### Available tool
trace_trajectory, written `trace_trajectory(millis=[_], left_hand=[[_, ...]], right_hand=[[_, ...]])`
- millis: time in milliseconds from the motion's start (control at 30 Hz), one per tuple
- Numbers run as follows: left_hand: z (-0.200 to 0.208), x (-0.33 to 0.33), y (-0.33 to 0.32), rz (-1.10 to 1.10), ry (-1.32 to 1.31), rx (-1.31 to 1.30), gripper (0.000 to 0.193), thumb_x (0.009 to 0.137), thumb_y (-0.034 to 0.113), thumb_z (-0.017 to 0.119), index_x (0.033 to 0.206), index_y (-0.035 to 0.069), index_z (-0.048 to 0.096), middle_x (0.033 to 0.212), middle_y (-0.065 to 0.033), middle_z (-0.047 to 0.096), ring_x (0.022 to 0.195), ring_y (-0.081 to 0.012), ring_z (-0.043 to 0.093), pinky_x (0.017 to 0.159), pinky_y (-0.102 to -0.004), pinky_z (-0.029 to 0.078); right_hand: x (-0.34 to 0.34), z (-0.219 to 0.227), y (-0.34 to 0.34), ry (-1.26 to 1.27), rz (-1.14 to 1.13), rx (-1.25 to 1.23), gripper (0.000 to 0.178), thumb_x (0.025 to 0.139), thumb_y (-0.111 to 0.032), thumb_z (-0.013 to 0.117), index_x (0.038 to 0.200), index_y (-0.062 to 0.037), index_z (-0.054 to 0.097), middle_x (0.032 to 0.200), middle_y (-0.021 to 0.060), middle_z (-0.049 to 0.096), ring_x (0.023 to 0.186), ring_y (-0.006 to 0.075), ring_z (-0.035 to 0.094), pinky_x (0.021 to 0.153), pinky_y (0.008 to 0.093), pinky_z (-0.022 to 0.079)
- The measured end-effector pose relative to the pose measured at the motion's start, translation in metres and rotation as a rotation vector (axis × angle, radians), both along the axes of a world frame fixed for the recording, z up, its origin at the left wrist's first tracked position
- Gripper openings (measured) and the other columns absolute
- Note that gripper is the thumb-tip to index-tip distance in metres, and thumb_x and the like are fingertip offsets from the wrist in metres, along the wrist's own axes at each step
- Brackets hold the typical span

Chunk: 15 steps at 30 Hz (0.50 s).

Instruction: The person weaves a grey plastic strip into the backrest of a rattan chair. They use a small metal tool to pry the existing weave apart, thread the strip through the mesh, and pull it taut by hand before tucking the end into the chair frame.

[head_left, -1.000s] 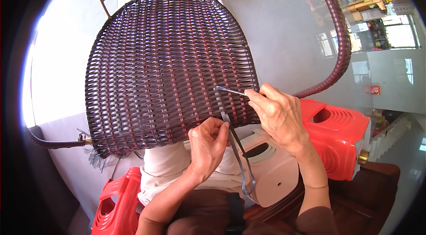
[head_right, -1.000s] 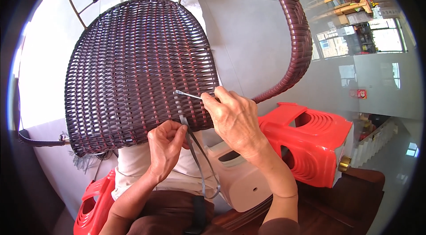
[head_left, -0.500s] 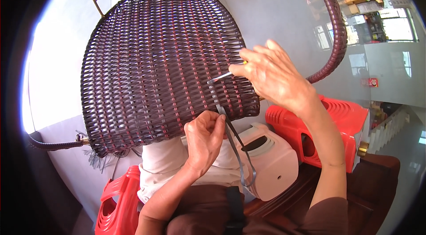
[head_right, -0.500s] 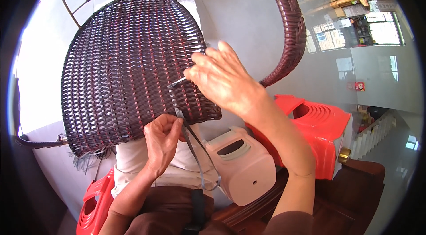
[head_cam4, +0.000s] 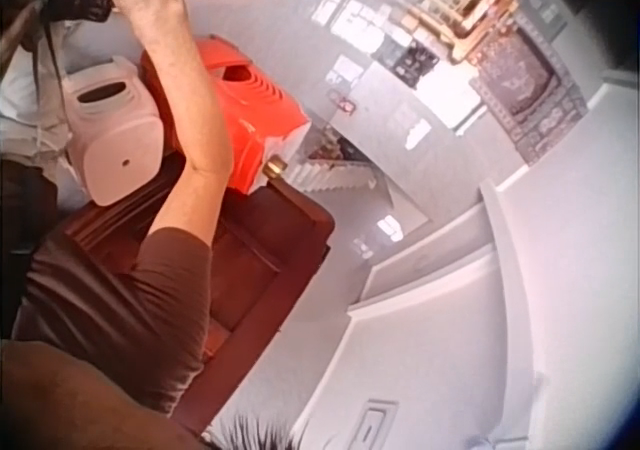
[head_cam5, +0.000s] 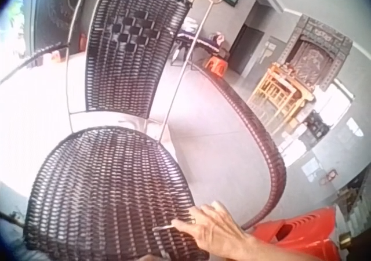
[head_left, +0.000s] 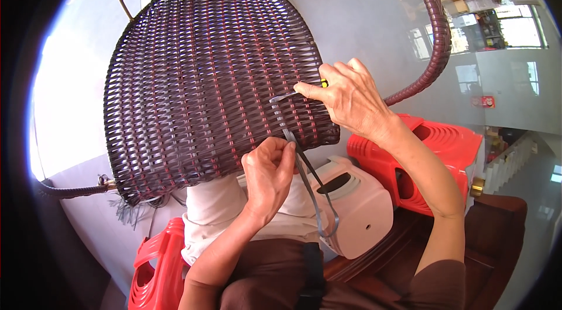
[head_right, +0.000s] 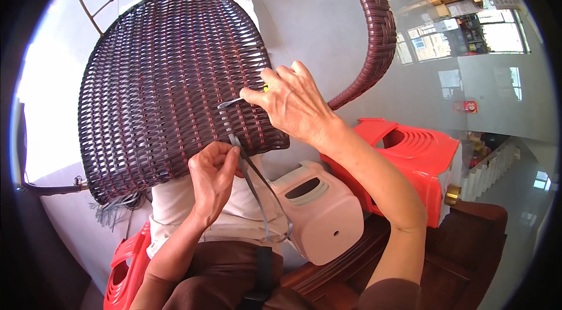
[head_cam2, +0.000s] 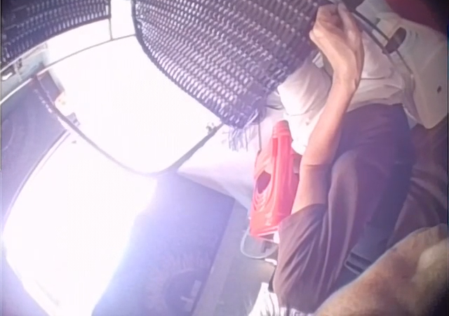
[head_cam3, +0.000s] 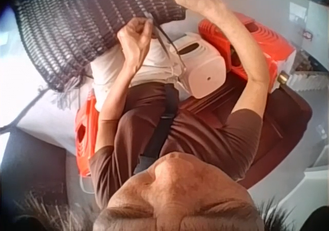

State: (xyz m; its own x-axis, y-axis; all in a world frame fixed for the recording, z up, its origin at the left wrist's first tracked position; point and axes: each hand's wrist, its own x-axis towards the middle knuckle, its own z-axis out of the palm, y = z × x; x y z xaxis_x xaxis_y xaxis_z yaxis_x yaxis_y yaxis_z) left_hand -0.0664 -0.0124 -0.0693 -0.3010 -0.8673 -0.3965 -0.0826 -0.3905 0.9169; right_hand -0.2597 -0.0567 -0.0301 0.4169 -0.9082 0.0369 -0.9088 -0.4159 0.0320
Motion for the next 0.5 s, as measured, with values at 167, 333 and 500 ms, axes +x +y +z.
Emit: trace_trajectory(millis=[167, 333, 500], left_hand=[[0.0, -0.001, -0.001, -0.006, -0.013, -0.021, 0.017, 0.089, 0.005, 0.058, 0.079, -0.009, 0.06, 0.06, -0.0069, 0.061, 0.053, -0.0074, 0.057, 0.048, -0.0211, 0.047], [-0.008, 0.003, -0.001, 0.003, 0.015, -0.016, 0.017, 0.089, 0.005, 0.059, 0.081, -0.009, 0.06, 0.062, -0.0071, 0.062, 0.053, -0.008, 0.057, 0.047, -0.0215, 0.048], [-0.004, 0.0, -0.001, -0.002, 0.021, -0.005, 0.017, 0.089, 0.005, 0.058, 0.081, -0.01, 0.06, 0.063, -0.0076, 0.062, 0.054, -0.0086, 0.058, 0.047, -0.0215, 0.048]], right_hand=[[0.002, 0.007, -0.007, -0.026, -0.083, 0.215, 0.021, 0.084, -0.014, 0.05, 0.09, -0.0214, 0.069, 0.076, 0.0048, 0.055, 0.075, 0.0179, 0.055, 0.071, 0.0362, 0.039], [0.02, 0.018, -0.022, 0.112, 0.138, -0.051, 0.019, 0.085, -0.016, 0.051, 0.083, -0.0182, 0.069, 0.079, 0.0058, 0.057, 0.079, 0.018, 0.056, 0.079, 0.0367, 0.037], [0.006, 0.02, -0.033, -0.047, -0.057, 0.338, 0.039, 0.078, -0.003, 0.048, 0.1, -0.0229, 0.073, 0.085, 0.007, 0.064, 0.086, 0.0199, 0.06, 0.082, 0.0389, 0.035]])
